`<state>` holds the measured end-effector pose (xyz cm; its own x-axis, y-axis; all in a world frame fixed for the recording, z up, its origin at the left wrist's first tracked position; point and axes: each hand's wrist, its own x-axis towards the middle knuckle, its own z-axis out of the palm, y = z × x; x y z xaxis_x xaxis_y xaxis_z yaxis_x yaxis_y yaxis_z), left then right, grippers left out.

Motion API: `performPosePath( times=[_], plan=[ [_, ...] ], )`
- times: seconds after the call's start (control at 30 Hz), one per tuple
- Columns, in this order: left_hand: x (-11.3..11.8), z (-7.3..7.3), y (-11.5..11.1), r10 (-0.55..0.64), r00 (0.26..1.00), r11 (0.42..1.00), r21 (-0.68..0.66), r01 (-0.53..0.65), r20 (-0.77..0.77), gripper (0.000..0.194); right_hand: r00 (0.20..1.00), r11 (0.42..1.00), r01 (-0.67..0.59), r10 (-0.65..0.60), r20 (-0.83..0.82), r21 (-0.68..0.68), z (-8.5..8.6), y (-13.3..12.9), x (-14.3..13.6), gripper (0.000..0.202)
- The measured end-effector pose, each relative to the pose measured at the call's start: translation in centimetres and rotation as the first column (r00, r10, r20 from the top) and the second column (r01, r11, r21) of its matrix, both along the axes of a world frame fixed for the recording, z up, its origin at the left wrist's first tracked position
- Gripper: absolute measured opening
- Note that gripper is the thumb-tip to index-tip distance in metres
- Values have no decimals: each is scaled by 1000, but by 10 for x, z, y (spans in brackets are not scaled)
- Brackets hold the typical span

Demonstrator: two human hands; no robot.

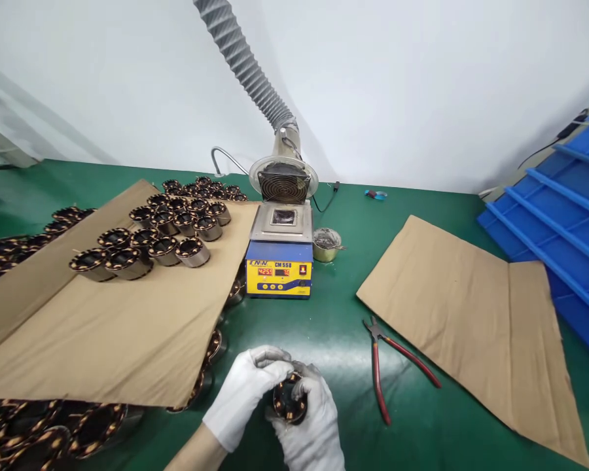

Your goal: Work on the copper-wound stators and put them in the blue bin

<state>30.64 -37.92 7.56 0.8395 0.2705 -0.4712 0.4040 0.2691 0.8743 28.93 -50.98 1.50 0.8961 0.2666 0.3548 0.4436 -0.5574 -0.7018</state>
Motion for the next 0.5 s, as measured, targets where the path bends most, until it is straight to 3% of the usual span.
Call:
performPosePath(
  times=[0.27,0.4,0.5],
  plan=[
    [-4,-5,-2,42,999,999,-14,-42,17,6,1000,999,-7,7,11,53,-5,2,0,31],
    [-9,2,4,77,997,996,-45,-77,-16,36,998,997,17,-13,-60,71,-6,2,-1,31],
    [-9,10,11,-97,995,995,3,97,16,25,994,996,25,-16,-105,90,-4,4,-2,28]
  ],
)
